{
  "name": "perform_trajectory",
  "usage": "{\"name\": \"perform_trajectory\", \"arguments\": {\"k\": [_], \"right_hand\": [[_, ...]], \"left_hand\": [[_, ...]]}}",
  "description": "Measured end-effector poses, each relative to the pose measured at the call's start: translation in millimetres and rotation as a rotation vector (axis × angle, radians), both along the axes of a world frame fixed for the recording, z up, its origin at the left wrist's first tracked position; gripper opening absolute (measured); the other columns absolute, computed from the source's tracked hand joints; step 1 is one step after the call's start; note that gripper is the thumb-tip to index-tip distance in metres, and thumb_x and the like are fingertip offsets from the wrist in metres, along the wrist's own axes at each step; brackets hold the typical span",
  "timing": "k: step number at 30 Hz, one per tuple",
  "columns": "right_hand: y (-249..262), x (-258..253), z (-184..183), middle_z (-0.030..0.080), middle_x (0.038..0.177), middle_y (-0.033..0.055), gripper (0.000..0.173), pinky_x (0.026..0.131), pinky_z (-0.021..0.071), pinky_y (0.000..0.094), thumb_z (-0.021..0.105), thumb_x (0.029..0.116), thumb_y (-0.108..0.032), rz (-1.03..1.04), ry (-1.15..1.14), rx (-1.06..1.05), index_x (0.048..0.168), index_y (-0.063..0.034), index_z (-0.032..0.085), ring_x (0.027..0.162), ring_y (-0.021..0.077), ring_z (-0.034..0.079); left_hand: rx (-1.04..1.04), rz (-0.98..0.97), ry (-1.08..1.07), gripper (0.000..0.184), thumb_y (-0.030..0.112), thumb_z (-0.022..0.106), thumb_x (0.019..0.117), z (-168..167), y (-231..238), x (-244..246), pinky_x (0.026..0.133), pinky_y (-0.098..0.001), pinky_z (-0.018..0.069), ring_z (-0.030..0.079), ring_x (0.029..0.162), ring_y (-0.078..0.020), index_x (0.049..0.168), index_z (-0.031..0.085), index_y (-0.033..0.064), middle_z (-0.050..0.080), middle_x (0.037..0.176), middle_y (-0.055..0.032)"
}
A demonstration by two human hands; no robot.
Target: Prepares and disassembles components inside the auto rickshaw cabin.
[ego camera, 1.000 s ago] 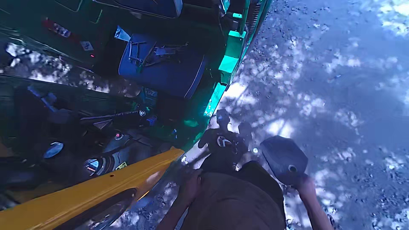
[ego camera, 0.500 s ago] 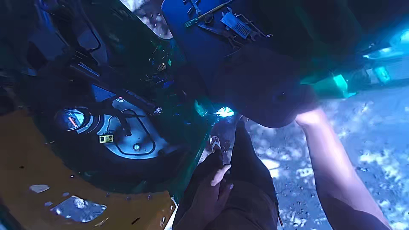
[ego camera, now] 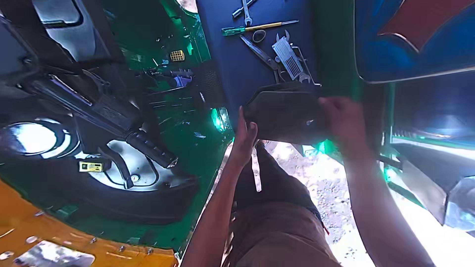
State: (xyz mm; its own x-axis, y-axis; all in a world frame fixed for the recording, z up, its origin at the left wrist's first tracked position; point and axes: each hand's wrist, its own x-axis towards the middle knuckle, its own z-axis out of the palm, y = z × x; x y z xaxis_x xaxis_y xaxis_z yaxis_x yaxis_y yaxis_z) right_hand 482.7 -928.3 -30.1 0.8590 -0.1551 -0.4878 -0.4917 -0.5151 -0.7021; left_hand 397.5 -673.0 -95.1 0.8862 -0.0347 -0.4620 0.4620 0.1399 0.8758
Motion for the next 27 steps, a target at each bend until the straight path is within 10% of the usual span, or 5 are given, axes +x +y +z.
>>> {"name": "perform_trajectory", "arguments": {"k": [3, 6, 10, 21, 27], "right_hand": [[28.3, -41.8, 39.1, 0.066, 0.074, -0.002, 0.035, 0.061, 0.0571, 0.028, 0.052, 0.1073, -0.038, -0.114, -0.012, 0.386, 0.089, -0.014, 0.071, 0.066, 0.0079, 0.064], [77.2, -77.8, 72.3, 0.073, 0.117, 0.006, 0.045, 0.093, 0.0587, 0.0309, 0.048, 0.1095, -0.038, 0.175, -0.094, 0.745, 0.122, -0.0006, 0.07, 0.107, 0.0108, 0.068], [129.4, -100.2, 68.4, 0.051, 0.154, 0.0158, 0.051, 0.12, 0.04, 0.0436, 0.051, 0.1082, -0.037, 0.623, -0.044, 0.618, 0.147, -0.0049, 0.056, 0.145, 0.027, 0.046], [131.8, -49.3, 56.3, 0.029, 0.169, -0.0038, 0.067, 0.112, 0.0417, 0.0515, 0.054, 0.1058, -0.043, 1.022, 0.197, 0.347, 0.164, -0.0217, 0.029, 0.148, 0.0307, 0.037], [103.3, -20.1, -5.9, 0.07, 0.124, 0.0122, 0.032, 0.102, 0.0527, 0.0463, 0.059, 0.1046, -0.027, 0.511, 0.024, 0.061, 0.126, -0.006, 0.069, 0.117, 0.0263, 0.065]], "left_hand": [[-0.261, 0.099, 0.014, 0.087, 0.075, 0.024, 0.0989, -7.6, 0.2, 1.1, 0.123, -0.0488, 0.0313, 0.029, 0.153, -0.0196, 0.166, 0.005, 0.024, 0.022, 0.17, -0.0028], [-0.659, 0.173, 0.041, 0.082, 0.076, 0.022, 0.0985, -2.2, 20.1, 4.1, 0.114, -0.0396, 0.0429, 0.05, 0.138, -0.0153, 0.16, 0.035, 0.0221, 0.05, 0.154, -0.0021], [-0.421, 0.548, 0.307, 0.04, 0.028, 0.019, 0.1135, 131.7, 9.5, 46.6, 0.072, -0.0087, 0.0522, 0.063, 0.083, 0.0075, 0.11, 0.056, 0.0127, 0.067, 0.089, 0.0068], [-0.218, -0.577, 0.048, 0.079, 0.04, 0.056, 0.0905, 50.1, 103.8, 87.0, 0.105, -0.0338, 0.0502, 0.056, 0.13, -0.0146, 0.16, 0.033, 0.0119, 0.051, 0.153, -0.0058], [-0.22, -0.606, 0.056, 0.084, 0.042, 0.061, 0.086, 30.8, 108.3, 98.4, 0.115, -0.0366, 0.0429, 0.05, 0.138, -0.0191, 0.156, 0.038, 0.0009, 0.05, 0.153, -0.0123]]}}
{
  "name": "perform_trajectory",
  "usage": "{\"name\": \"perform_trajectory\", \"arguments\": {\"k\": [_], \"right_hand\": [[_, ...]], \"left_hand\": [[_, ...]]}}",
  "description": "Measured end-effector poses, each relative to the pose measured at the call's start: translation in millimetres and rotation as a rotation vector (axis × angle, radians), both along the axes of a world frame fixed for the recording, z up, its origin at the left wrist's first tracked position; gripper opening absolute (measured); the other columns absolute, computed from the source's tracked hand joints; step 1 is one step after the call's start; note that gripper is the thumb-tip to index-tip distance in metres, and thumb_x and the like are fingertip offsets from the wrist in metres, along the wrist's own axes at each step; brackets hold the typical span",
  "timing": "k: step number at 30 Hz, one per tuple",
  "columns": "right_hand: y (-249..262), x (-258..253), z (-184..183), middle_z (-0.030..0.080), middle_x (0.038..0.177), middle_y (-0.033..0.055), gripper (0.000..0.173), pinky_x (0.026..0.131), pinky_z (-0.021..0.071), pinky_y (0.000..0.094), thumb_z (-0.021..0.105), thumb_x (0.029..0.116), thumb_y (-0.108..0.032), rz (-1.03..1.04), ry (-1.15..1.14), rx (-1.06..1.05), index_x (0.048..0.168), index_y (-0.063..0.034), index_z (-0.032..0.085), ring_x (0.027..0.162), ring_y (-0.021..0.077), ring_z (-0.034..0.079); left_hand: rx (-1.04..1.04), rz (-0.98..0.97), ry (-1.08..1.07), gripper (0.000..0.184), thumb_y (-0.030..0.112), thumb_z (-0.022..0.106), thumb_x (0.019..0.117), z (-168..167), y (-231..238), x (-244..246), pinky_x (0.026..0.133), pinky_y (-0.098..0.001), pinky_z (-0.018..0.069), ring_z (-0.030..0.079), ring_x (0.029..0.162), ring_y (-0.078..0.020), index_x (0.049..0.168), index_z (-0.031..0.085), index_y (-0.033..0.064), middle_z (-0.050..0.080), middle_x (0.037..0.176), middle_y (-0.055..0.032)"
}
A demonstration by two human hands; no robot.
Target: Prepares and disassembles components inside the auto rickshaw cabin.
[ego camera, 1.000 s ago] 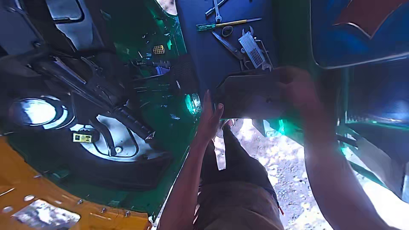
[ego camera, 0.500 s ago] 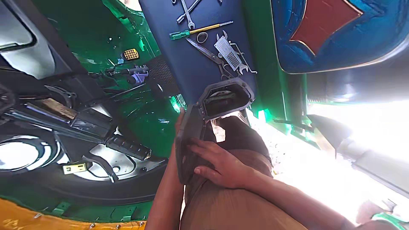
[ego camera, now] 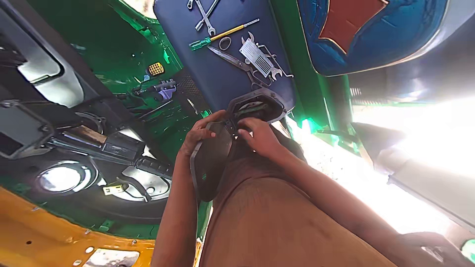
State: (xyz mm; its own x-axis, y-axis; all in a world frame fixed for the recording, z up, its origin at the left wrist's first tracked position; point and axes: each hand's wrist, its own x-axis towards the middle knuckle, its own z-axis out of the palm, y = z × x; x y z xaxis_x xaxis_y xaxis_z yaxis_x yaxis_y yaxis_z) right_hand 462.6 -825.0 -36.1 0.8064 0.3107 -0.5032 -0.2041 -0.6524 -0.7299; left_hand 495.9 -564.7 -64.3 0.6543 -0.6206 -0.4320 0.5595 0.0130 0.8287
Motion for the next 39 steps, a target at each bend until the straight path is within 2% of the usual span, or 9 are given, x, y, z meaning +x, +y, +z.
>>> {"name": "perform_trajectory", "arguments": {"k": [5, 7, 11, 16, 27, 29, 32, 36, 39], "right_hand": [[-21.2, 27.4, -79.0, 0.056, 0.147, 0.0187, 0.057, 0.111, 0.0389, 0.0657, 0.077, 0.0848, -0.019, 0.117, -0.138, -0.471, 0.139, -0.0097, 0.062, 0.139, 0.0416, 0.048], [-26.6, 28.1, -82.8, 0.059, 0.142, 0.0164, 0.044, 0.108, 0.0377, 0.0672, 0.074, 0.0857, -0.014, 0.178, -0.176, -0.465, 0.129, -0.0136, 0.069, 0.136, 0.0412, 0.049], [-45.9, 4.8, -81.6, 0.069, 0.127, 0.0127, 0.021, 0.104, 0.0474, 0.0595, 0.062, 0.0962, -0.012, 0.201, -0.342, -0.373, 0.109, -0.0144, 0.077, 0.127, 0.0382, 0.059], [-52.6, -0.2, -73.5, 0.073, 0.113, 0.0114, 0.018, 0.097, 0.052, 0.0549, 0.062, 0.0951, -0.008, 0.172, -0.378, -0.307, 0.103, -0.0111, 0.078, 0.114, 0.0347, 0.065], [-73.9, -14.5, -61.7, 0.073, 0.119, 0.0089, 0.022, 0.109, 0.0482, 0.0453, 0.061, 0.0962, -0.008, 0.129, -0.303, -0.285, 0.114, -0.0105, 0.074, 0.123, 0.0284, 0.063], [-73.4, -17.2, -61.4, 0.072, 0.121, 0.0097, 0.022, 0.111, 0.0464, 0.0459, 0.063, 0.0975, -0.016, 0.151, -0.288, -0.266, 0.116, -0.0097, 0.073, 0.125, 0.0289, 0.062], [-70.6, -14.4, -57.6, 0.071, 0.123, 0.011, 0.055, 0.113, 0.0425, 0.0506, 0.06, 0.0981, -0.057, 0.143, -0.182, -0.215, 0.122, -0.0094, 0.073, 0.127, 0.0301, 0.059], [-41.0, 12.0, -54.4, 0.07, 0.099, 0.0145, 0.061, 0.092, 0.0503, 0.0605, 0.039, 0.1056, -0.06, -0.076, 0.031, -0.267, 0.102, -0.0076, 0.07, 0.108, 0.0343, 0.065], [-28.3, 32.8, -46.5, 0.07, 0.107, 0.0197, 0.085, 0.101, 0.0416, 0.0721, 0.05, 0.0876, -0.084, -0.101, 0.288, -0.225, 0.111, -0.0039, 0.069, 0.111, 0.0381, 0.066]], "left_hand": [[-0.03, 0.014, 0.079, 0.083, 0.037, 0.062, 0.0846, -0.6, 1.5, -2.4, 0.111, -0.0336, 0.047, 0.054, 0.135, -0.0162, 0.156, 0.038, 0.0019, 0.051, 0.152, -0.0099], [0.03, 0.026, 0.061, 0.08, 0.032, 0.057, 0.0835, 3.9, -2.3, -2.7, 0.111, -0.0348, 0.0464, 0.053, 0.135, -0.0169, 0.155, 0.039, 0.0017, 0.052, 0.151, -0.0114], [0.166, 0.033, 0.085, 0.085, 0.035, 0.065, 0.0784, 6.4, -9.1, -7.4, 0.11, -0.0342, 0.0457, 0.054, 0.133, -0.016, 0.154, 0.043, 0.0039, 0.054, 0.149, -0.0121], [0.197, 0.039, 0.082, 0.079, 0.03, 0.061, 0.0805, 5.7, -9.8, -6.3, 0.109, -0.0336, 0.0461, 0.055, 0.132, -0.0146, 0.153, 0.044, 0.0045, 0.054, 0.149, -0.0109], [0.196, 0.039, 0.086, 0.074, 0.027, 0.06, 0.0803, 5.9, -9.2, -0.1, 0.104, -0.0335, 0.0505, 0.057, 0.128, -0.0134, 0.151, 0.048, 0.006, 0.057, 0.146, -0.0092], [0.188, 0.042, 0.087, 0.074, 0.027, 0.06, 0.0807, 5.0, -7.8, -1.6, 0.104, -0.0336, 0.0506, 0.058, 0.127, -0.0136, 0.15, 0.049, 0.0057, 0.057, 0.145, -0.009], [0.186, 0.037, 0.099, 0.074, 0.026, 0.06, 0.0805, 6.0, -8.2, -2.2, 0.104, -0.0318, 0.05, 0.057, 0.128, -0.0118, 0.151, 0.047, 0.0049, 0.056, 0.147, -0.0078], [0.186, 0.048, 0.093, 0.072, 0.026, 0.058, 0.0816, 4.0, -8.1, -3.5, 0.102, -0.0326, 0.0515, 0.058, 0.127, -0.012, 0.15, 0.048, 0.0048, 0.057, 0.145, -0.0082], [0.204, 0.041, 0.063, 0.071, 0.026, 0.056, 0.0827, 5.1, -9.2, -6.0, 0.104, -0.032, 0.0489, 0.056, 0.128, -0.0121, 0.15, 0.048, 0.0038, 0.056, 0.145, -0.0097]]}}
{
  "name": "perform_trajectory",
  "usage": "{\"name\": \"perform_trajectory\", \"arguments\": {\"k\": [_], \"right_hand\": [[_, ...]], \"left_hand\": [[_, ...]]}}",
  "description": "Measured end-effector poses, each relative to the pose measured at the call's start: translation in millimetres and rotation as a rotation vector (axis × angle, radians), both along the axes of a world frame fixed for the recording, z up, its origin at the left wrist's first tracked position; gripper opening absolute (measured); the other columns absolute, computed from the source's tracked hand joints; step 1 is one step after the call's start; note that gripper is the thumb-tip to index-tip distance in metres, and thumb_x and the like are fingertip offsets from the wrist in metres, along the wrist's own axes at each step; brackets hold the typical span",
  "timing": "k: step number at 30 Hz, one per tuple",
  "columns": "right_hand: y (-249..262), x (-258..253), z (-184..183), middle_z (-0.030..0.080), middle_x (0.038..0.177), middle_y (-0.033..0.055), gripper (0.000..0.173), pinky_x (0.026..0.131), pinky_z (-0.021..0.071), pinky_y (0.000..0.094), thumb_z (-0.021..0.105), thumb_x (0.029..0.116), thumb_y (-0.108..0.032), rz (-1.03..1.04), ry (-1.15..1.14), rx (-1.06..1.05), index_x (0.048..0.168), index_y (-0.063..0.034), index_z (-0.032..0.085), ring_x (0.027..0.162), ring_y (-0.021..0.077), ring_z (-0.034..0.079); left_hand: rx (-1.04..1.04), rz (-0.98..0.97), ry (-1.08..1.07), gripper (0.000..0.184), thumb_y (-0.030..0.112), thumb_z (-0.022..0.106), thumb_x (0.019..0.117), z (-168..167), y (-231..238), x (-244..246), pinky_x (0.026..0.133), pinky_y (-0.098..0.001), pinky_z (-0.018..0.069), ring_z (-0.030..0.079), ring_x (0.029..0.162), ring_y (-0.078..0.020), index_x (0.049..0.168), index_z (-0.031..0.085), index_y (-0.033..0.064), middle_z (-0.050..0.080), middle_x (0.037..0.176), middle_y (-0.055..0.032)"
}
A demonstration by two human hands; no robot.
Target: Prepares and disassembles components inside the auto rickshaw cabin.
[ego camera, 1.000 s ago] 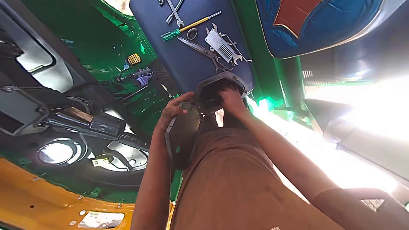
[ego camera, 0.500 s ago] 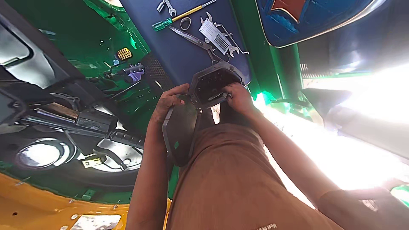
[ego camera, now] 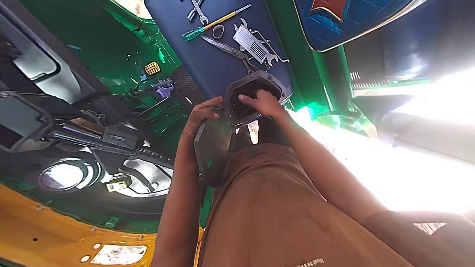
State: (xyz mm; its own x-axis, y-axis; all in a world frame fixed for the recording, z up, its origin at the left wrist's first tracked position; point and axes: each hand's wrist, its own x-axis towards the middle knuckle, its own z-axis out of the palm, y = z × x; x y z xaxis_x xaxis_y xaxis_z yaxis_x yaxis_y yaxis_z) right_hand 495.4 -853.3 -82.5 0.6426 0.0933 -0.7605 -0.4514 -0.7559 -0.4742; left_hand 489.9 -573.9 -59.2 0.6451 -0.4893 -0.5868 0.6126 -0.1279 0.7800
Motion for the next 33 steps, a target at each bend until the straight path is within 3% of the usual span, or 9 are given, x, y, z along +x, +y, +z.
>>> {"name": "perform_trajectory", "arguments": {"k": [2, 5, 6, 8, 10, 12, 17, 22, 33], "right_hand": [[2.6, 3.6, 6.6, 0.068, 0.127, 0.0183, 0.096, 0.109, 0.0352, 0.0724, 0.06, 0.0779, -0.087, 0.07, 0.081, 0.065, 0.132, -0.0082, 0.065, 0.126, 0.036, 0.06], [-1.9, -14.0, 6.9, 0.061, 0.143, 0.0142, 0.09, 0.115, 0.0296, 0.0718, 0.039, 0.0913, -0.085, 0.108, 0.048, 0.13, 0.145, -0.0151, 0.057, 0.139, 0.033, 0.052], [-3.8, -17.1, 5.5, 0.064, 0.137, 0.0163, 0.08, 0.111, 0.0361, 0.0697, 0.034, 0.0993, -0.076, 0.043, 0.008, 0.131, 0.142, -0.0124, 0.06, 0.134, 0.0337, 0.056], [-3.0, -17.3, 0.2, 0.07, 0.11, 0.019, 0.055, 0.094, 0.0481, 0.0626, 0.044, 0.1072, -0.052, -0.2, -0.09, 0.08, 0.118, -0.0044, 0.069, 0.108, 0.0339, 0.066], [2.3, -8.3, -5.0, 0.071, 0.1, 0.0184, 0.037, 0.086, 0.0525, 0.0602, 0.057, 0.1022, -0.037, -0.405, -0.09, -0.042, 0.106, -0.0027, 0.071, 0.097, 0.0338, 0.069], [11.4, 1.9, -4.3, 0.068, 0.109, 0.024, 0.034, 0.089, 0.0511, 0.0634, 0.066, 0.0942, -0.027, -0.557, -0.004, -0.139, 0.111, 0.0016, 0.067, 0.105, 0.0393, 0.066], [48.7, 21.1, 2.2, 0.064, 0.125, 0.0224, 0.037, 0.095, 0.0505, 0.0568, 0.068, 0.0906, -0.022, -0.747, 0.142, -0.322, 0.117, 0.0032, 0.065, 0.12, 0.035, 0.061], [67.6, 32.4, -6.8, 0.063, 0.126, 0.0173, 0.029, 0.094, 0.0532, 0.0479, 0.072, 0.0885, -0.017, -1.041, 0.142, -0.365, 0.113, -0.002, 0.067, 0.122, 0.0287, 0.061], [77.6, 34.8, -15.2, 0.066, 0.123, 0.0151, 0.027, 0.095, 0.0532, 0.0507, 0.057, 0.1004, -0.024, -1.227, 0.046, -0.433, 0.116, -0.0064, 0.068, 0.122, 0.03, 0.062]], "left_hand": [[-0.025, -0.009, -0.043, 0.068, 0.026, 0.054, 0.0864, -4.4, 1.7, 1.2, 0.108, -0.0344, 0.0474, 0.056, 0.13, -0.0153, 0.15, 0.047, 0.002, 0.057, 0.146, -0.0122], [-0.041, 0.002, -0.068, 0.067, 0.026, 0.054, 0.0871, -8.5, 2.9, -4.1, 0.109, -0.0359, 0.047, 0.056, 0.131, -0.0176, 0.149, 0.048, 0.0008, 0.056, 0.146, -0.0135], [-0.036, 0.001, -0.083, 0.066, 0.027, 0.054, 0.0872, -9.1, 3.6, -5.3, 0.109, -0.0357, 0.0463, 0.055, 0.131, -0.0174, 0.148, 0.049, 0.0003, 0.056, 0.146, -0.0137], [-0.034, -0.002, -0.091, 0.064, 0.025, 0.052, 0.0878, -7.5, 4.2, -7.9, 0.11, -0.0341, 0.0457, 0.055, 0.131, -0.0155, 0.147, 0.05, -0.0004, 0.057, 0.145, -0.013], [-0.049, 0.01, -0.082, 0.064, 0.024, 0.052, 0.0876, -7.9, 5.0, -8.7, 0.11, -0.033, 0.0458, 0.056, 0.131, -0.0148, 0.146, 0.05, -0.0012, 0.057, 0.145, -0.0128], [-0.064, 0.014, -0.07, 0.064, 0.024, 0.053, 0.0875, -10.4, 6.7, -8.3, 0.11, -0.0341, 0.0458, 0.055, 0.132, -0.0162, 0.146, 0.05, -0.0019, 0.056, 0.146, -0.0139], [-0.078, 0.066, -0.009, 0.061, 0.021, 0.055, 0.0839, -7.8, 2.3, -5.2, 0.095, -0.0309, 0.0541, 0.064, 0.115, -0.0108, 0.142, 0.055, 0.001, 0.065, 0.132, -0.0087], [-0.068, 0.063, -0.017, 0.063, 0.022, 0.055, 0.0833, -8.8, -0.7, -5.5, 0.097, -0.0322, 0.0529, 0.062, 0.118, -0.0129, 0.142, 0.055, 0.0011, 0.063, 0.135, -0.0111], [0.037, 0.058, -0.057, 0.057, 0.02, 0.055, 0.0854, -4.2, -11.6, -8.4, 0.096, -0.0338, 0.0528, 0.063, 0.114, -0.0134, 0.139, 0.06, 0.0025, 0.065, 0.131, -0.0113]]}}
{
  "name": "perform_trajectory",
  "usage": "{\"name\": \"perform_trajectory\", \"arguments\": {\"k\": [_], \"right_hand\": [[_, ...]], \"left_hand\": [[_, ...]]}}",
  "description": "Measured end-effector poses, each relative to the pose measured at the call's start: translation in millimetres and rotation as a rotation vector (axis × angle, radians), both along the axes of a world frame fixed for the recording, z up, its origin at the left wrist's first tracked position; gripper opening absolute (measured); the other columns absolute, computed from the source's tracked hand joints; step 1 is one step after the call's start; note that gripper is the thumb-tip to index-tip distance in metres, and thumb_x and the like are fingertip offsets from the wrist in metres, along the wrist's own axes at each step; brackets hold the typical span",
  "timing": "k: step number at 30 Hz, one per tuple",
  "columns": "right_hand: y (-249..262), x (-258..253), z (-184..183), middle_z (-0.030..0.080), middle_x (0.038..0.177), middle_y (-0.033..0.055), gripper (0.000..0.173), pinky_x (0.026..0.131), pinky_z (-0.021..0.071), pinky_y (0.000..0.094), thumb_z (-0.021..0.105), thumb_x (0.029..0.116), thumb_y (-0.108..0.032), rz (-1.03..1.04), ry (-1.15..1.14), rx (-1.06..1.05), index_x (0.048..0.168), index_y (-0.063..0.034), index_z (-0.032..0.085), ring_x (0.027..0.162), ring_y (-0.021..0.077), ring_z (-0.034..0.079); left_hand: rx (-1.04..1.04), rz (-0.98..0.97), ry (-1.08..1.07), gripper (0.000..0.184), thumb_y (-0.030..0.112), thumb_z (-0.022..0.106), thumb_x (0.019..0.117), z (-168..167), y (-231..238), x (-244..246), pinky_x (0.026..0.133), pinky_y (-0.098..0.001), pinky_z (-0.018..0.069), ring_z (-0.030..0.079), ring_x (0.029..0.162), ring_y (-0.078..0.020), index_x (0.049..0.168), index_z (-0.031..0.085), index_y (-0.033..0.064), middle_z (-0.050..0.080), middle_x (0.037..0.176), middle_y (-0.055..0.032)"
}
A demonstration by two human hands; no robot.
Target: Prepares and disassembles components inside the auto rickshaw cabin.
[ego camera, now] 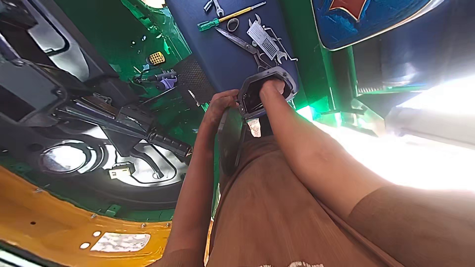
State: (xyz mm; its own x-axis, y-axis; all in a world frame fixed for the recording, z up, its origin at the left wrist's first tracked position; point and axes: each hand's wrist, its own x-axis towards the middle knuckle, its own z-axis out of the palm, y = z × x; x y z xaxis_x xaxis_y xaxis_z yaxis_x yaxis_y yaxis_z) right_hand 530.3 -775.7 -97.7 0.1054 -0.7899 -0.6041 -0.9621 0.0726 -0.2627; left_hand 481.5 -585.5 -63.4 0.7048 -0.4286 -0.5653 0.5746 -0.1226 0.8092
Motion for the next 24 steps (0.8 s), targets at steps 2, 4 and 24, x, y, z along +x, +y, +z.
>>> {"name": "perform_trajectory", "arguments": {"k": [2, 4, 24], "right_hand": [[5.0, 4.7, 22.9, 0.061, 0.138, 0.0161, 0.032, 0.107, 0.048, 0.0462, 0.048, 0.1057, -0.017, 0.112, 0.083, 0.05, 0.129, -0.0031, 0.065, 0.133, 0.029, 0.056], [9.6, 11.9, 35.0, 0.057, 0.145, 0.0168, 0.035, 0.112, 0.0445, 0.0444, 0.044, 0.1072, -0.013, 0.199, 0.133, 0.075, 0.136, -0.0015, 0.061, 0.138, 0.029, 0.052], [-38.8, -17.6, 17.5, 0.067, 0.111, 0.0225, 0.033, 0.086, 0.0524, 0.0587, 0.07, 0.0893, -0.023, 0.414, -0.086, 0.183, 0.11, 0.0021, 0.065, 0.107, 0.0362, 0.065]], "left_hand": [[0.016, -0.007, 0.003, 0.058, 0.02, 0.055, 0.0857, 2.2, -1.8, 2.3, 0.094, -0.032, 0.052, 0.063, 0.113, -0.0122, 0.141, 0.058, 0.0023, 0.064, 0.131, -0.0122], [0.015, 0.002, 0.015, 0.059, 0.02, 0.055, 0.0852, 4.1, -1.7, 7.7, 0.094, -0.0325, 0.0527, 0.064, 0.113, -0.013, 0.141, 0.057, 0.0015, 0.065, 0.131, -0.0132], [0.277, -0.286, -0.198, 0.066, 0.003, 0.067, 0.087, 56.8, 0.8, 42.5, 0.088, -0.0423, 0.0601, 0.07, 0.109, -0.0219, 0.149, 0.052, 0.0178, 0.062, 0.14, -0.0077]]}}
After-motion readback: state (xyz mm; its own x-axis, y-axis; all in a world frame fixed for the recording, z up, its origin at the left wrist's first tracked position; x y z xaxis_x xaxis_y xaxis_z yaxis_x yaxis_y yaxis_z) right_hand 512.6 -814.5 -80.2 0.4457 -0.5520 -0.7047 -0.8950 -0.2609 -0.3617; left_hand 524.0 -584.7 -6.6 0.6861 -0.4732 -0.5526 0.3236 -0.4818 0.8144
